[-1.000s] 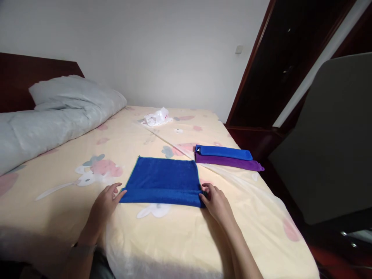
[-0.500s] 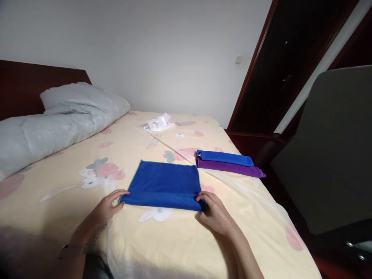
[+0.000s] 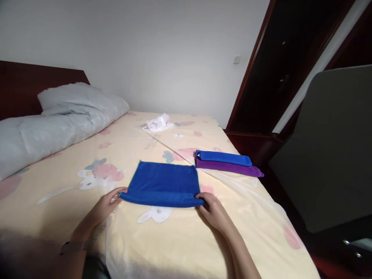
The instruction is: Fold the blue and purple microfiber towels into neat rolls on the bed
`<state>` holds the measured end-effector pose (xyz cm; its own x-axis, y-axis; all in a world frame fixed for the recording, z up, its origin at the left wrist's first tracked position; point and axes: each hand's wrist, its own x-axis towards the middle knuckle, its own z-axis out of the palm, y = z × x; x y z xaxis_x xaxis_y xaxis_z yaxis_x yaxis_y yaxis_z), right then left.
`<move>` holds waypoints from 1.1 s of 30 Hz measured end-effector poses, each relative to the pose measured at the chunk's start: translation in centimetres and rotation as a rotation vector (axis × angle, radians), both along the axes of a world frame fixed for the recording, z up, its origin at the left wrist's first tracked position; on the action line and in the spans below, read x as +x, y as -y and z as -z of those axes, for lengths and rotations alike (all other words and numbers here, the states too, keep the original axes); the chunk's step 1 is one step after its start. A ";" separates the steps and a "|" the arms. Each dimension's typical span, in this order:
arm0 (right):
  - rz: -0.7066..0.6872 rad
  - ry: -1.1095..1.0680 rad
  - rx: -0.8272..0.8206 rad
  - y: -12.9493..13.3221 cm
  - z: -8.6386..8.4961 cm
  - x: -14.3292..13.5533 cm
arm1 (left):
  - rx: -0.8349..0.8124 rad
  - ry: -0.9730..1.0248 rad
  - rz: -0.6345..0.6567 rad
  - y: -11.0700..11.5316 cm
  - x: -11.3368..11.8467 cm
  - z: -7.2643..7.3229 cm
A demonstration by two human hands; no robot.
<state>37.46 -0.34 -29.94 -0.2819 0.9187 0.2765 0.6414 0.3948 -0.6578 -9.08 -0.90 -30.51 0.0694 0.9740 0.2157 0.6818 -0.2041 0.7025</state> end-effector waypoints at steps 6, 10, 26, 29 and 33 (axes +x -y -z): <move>0.100 -0.248 -0.170 -0.2 -0.4 -0.6 | 0.004 -0.036 -0.072 -1.0 0.2 0.8; 0.103 -0.375 -0.189 -0.2 -0.5 -1.1 | 0.011 -0.127 -0.192 -1.2 0.8 0.7; 0.362 -0.274 -0.130 -1.9 -0.2 -1.3 | -0.025 -0.036 -0.434 -1.5 4.6 -1.7; 0.339 -0.257 -0.219 -1.4 -0.7 -0.4 | -0.116 0.304 -0.432 -1.2 4.4 -2.0; 0.335 -0.353 -0.307 -0.8 -0.3 0.1 | -0.178 0.400 -0.410 -1.1 4.5 -1.3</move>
